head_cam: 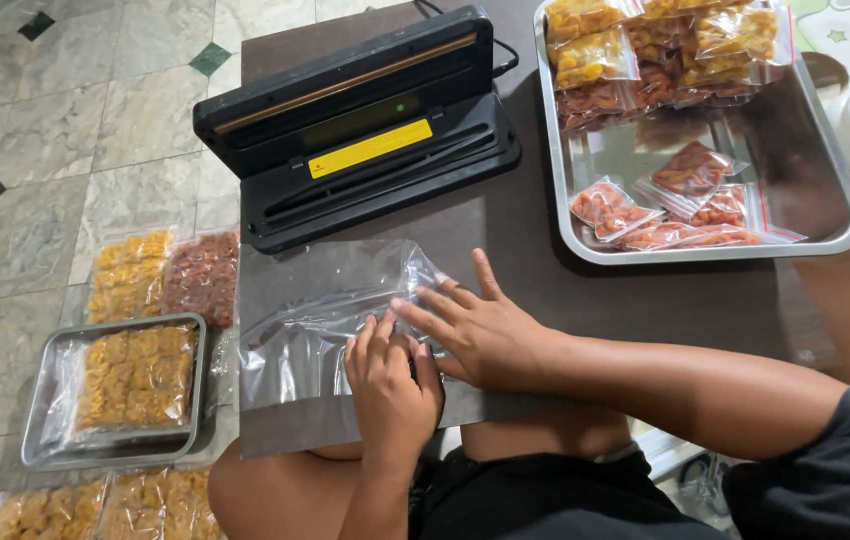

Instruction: The person places small pre-packaged portions of yellow food into a larger vacuum-seal bag, then uses a vacuum sealer to remove air and seal the bag. They repeat this process with another batch of food items.

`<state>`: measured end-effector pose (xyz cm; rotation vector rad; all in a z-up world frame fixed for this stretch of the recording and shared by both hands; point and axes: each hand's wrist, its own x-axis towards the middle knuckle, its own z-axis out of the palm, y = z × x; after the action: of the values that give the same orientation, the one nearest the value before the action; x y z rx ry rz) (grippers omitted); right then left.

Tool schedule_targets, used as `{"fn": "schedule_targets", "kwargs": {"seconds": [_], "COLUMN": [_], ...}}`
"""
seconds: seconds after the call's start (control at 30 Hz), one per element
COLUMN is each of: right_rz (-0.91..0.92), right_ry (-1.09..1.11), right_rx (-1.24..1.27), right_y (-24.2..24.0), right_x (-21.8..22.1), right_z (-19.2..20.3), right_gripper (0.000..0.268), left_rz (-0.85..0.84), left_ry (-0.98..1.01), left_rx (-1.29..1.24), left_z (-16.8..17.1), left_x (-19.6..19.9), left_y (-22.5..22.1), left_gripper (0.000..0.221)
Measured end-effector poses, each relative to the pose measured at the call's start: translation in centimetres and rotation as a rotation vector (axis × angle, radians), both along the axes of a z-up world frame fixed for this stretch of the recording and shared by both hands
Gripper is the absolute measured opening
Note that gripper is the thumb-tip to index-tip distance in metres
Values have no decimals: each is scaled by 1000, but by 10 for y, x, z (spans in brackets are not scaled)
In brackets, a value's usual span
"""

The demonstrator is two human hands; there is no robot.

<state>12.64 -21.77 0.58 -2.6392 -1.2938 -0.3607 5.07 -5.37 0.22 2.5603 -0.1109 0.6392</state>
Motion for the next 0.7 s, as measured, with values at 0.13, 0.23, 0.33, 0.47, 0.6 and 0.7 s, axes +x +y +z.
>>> {"fn": "schedule_targets", "kwargs": {"seconds": [0.13,0.23,0.33,0.47,0.6,0.7], "right_rz": [209,309,227,-438,-607,-614], "right_ry": [42,5,-118,-74,83,167], "right_rx": [136,320,372,-30,-185,-184], "right_y": [-10,-37,-78,-124,-143,-144], "right_x": [-9,2,52,156,201,198], "right_z": [41,100,136,156,134,123], "right_gripper": [41,18,19,35,59,52], "left_rz": [14,11,3,-10,13,8], "left_ry": [2,63,115,58,8,-13], "left_rx": [-26,-81,-110,-112,-155,-150], "left_z": [-1,1,-3,-5,-7,-10], "left_x": [-3,2,0,-1,-1,-2], "left_y": [-1,0,3,4,6,8], "left_gripper": [32,35,33,29,26,24]}}
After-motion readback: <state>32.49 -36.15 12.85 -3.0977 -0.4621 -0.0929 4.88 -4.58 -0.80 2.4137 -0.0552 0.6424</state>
